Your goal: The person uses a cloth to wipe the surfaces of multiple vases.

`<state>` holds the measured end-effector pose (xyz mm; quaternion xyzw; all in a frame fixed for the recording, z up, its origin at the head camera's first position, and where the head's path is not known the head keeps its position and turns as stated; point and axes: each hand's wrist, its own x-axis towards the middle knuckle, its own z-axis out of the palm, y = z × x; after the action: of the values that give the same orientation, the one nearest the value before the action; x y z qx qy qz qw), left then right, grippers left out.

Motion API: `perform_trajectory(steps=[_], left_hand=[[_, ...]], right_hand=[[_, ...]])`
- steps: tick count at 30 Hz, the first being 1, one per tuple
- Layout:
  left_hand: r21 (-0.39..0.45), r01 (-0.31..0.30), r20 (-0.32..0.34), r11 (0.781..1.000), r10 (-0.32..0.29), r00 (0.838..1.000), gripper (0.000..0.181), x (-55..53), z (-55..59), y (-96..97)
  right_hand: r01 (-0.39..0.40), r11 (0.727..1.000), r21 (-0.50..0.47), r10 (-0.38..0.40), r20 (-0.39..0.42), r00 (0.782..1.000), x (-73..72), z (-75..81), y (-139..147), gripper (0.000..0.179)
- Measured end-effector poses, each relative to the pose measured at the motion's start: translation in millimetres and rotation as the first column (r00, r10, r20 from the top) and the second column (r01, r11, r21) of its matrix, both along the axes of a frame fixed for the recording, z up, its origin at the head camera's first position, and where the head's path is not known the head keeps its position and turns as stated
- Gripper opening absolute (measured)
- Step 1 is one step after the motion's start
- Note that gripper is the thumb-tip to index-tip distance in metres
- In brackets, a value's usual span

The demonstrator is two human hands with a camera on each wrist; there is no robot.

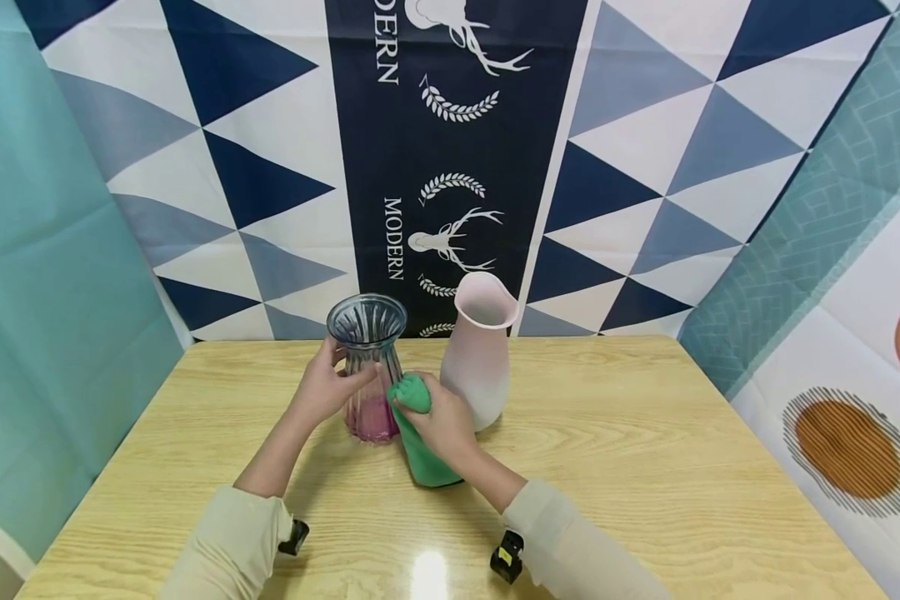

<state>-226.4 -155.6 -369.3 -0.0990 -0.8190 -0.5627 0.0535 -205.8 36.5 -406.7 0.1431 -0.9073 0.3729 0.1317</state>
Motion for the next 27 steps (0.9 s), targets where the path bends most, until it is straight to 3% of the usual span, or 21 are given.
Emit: perform_trajectory(steps=[9, 16, 22, 27], left_hand=[[0.012, -0.008, -0.010, 1.000, 0.008, 1.000, 0.077, 1.7, 1.3, 1.4], [0.029, -0.028, -0.014, 0.999, 0.028, 1.000, 0.084, 2.4, -2.3, 2.1], [0.030, -0.012, -0.024, 0.999, 0.013, 1.000, 0.084, 2.8, -3.6, 2.7], [0.029, -0.011, -0.045, 1.000, 0.013, 0.999, 0.082, 2.8, -2.8, 3.0]], right_hand=[[-0.004, 0.990, 0.140, -0.008, 0.085, 0.996, 2.7, -2.3, 2.8, 0.046], [0.002, 0.989, 0.148, -0.014, 0.079, 0.997, 5.0, -4.9, 5.0, 0.047], [-0.005, 0.998, 0.055, 0.005, 0.011, 1.000, 4.9, -3.9, 5.4, 0.046], [-0.034, 0.993, -0.109, 0.025, -0.087, 0.996, 1.0, 2.4, 4.3, 0.046]])
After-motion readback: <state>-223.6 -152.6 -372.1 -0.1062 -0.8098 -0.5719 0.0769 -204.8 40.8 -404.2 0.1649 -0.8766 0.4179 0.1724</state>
